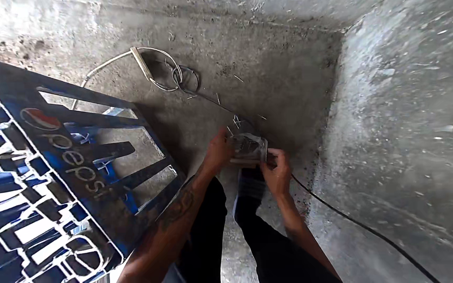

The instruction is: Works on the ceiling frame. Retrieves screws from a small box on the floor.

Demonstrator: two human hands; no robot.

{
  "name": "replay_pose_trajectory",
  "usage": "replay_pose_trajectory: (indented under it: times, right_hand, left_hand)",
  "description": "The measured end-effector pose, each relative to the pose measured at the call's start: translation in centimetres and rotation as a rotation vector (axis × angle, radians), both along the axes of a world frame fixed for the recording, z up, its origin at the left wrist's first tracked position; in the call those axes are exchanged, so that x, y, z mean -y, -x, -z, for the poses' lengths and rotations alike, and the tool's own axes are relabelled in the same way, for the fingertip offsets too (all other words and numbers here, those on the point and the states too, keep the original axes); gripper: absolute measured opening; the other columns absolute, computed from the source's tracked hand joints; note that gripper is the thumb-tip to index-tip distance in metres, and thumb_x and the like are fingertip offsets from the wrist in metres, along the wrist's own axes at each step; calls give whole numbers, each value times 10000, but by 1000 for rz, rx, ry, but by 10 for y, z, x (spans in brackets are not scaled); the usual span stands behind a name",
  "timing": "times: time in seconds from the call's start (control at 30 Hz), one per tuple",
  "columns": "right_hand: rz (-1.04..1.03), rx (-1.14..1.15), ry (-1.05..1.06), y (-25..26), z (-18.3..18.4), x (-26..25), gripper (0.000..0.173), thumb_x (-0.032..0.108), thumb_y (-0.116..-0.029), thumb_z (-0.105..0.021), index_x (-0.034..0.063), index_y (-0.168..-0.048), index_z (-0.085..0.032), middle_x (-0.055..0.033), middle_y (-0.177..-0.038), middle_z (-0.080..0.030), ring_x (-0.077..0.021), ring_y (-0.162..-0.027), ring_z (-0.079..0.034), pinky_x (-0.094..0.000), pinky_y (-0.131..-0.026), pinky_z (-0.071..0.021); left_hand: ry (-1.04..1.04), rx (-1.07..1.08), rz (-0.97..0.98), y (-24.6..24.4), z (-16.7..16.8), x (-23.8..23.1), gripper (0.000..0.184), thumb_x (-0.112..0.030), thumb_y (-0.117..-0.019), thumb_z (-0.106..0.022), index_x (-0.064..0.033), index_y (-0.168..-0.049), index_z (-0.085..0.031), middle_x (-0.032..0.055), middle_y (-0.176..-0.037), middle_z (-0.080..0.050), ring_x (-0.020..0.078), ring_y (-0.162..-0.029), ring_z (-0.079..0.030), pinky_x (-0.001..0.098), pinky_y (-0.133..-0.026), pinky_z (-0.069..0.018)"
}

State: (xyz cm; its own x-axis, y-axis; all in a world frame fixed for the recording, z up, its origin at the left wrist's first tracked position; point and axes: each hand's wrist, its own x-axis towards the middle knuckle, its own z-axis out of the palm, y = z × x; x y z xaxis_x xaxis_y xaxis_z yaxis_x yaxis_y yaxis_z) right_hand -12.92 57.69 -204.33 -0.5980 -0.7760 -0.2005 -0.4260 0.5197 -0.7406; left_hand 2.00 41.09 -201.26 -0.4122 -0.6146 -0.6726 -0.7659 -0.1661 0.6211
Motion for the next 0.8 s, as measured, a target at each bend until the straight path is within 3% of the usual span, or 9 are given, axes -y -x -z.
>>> replay_pose_trajectory:
  times: [0.1, 0.27, 0.33, 0.43, 0.53, 0.6, 0.67, 0.8]
  right_hand:
    - [26, 14, -15, -10, 10, 3, 393, 128, -899, -762, -22, -1238, -632, -203, -1157, -685, -281, -1013, -710, -444, -879, -607]
    - [1, 6, -19, -15, 7, 1, 360, 125, -892, -781, -11, -1194, -643, -185, -1129, -681, -260, -993, -705, -422, -864, -613]
    - [9, -36, 69, -19, 8, -6, 332, 128, -881, -774, -20, -1154, -655, -183, -1084, -687, -244, -963, -707, -393, -836, -616]
    - [33, -69, 192, -25, 11, -11, 300, 77, -865, -762, -41, -1120, -657, -182, -1092, -688, -223, -979, -708, -354, -841, -618]
    - [77, -60, 305, -24, 9, -11, 294, 36, -849, -760, -32, -1108, -639, -165, -1128, -682, -204, -1027, -703, -345, -848, -625]
    - [89, -83, 331, -17, 9, -9, 292, 40, -845, -758, -36, -1086, -612, -174, -1121, -674, -213, -1036, -692, -358, -851, -614]
    - [95, -78, 252, -12, 12, -11, 298, 61, -874, -757, -55, -1100, -602, -190, -1083, -672, -230, -985, -692, -385, -825, -607]
    - [135, -10, 188, -5, -2, 1, 290, 52, -896, -716, -20, -1152, -602, -157, -1128, -670, -207, -996, -692, -385, -824, -609]
  left_hand:
    - [-35, 56, 35, -4, 10, 8, 335, -145, -1034, -567, -10, -1334, -501, 242, -1035, -671, 396, -899, -693, 596, -792, -568]
    - [-47, 100, 83, -11, 14, 10, 367, -62, -921, -678, -19, -1253, -526, 215, -1002, -664, 378, -892, -686, 587, -780, -567]
    - [-16, 25, 34, -15, 11, 5, 308, -56, -928, -686, -16, -1199, -545, 217, -964, -660, 373, -841, -681, 569, -727, -568]
    - [1, 12, 31, -16, 0, 6, 254, -70, -968, -634, -24, -1202, -548, 187, -982, -651, 332, -851, -674, 537, -757, -570]
    - [133, -88, 35, -21, -26, -6, 296, -42, -943, -669, -60, -1205, -534, 169, -923, -654, 307, -722, -666, 493, -610, -577]
    - [173, -168, 20, -19, -28, -5, 299, -21, -927, -677, -55, -1195, -548, 152, -954, -657, 279, -760, -675, 469, -645, -590]
    - [105, -166, 17, -15, -16, 2, 312, -4, -897, -680, -13, -1190, -572, 173, -996, -663, 300, -842, -681, 510, -736, -584]
    - [62, -181, -30, -10, -11, 10, 316, -7, -893, -669, -18, -1189, -557, 156, -996, -659, 272, -836, -683, 474, -737, -590]
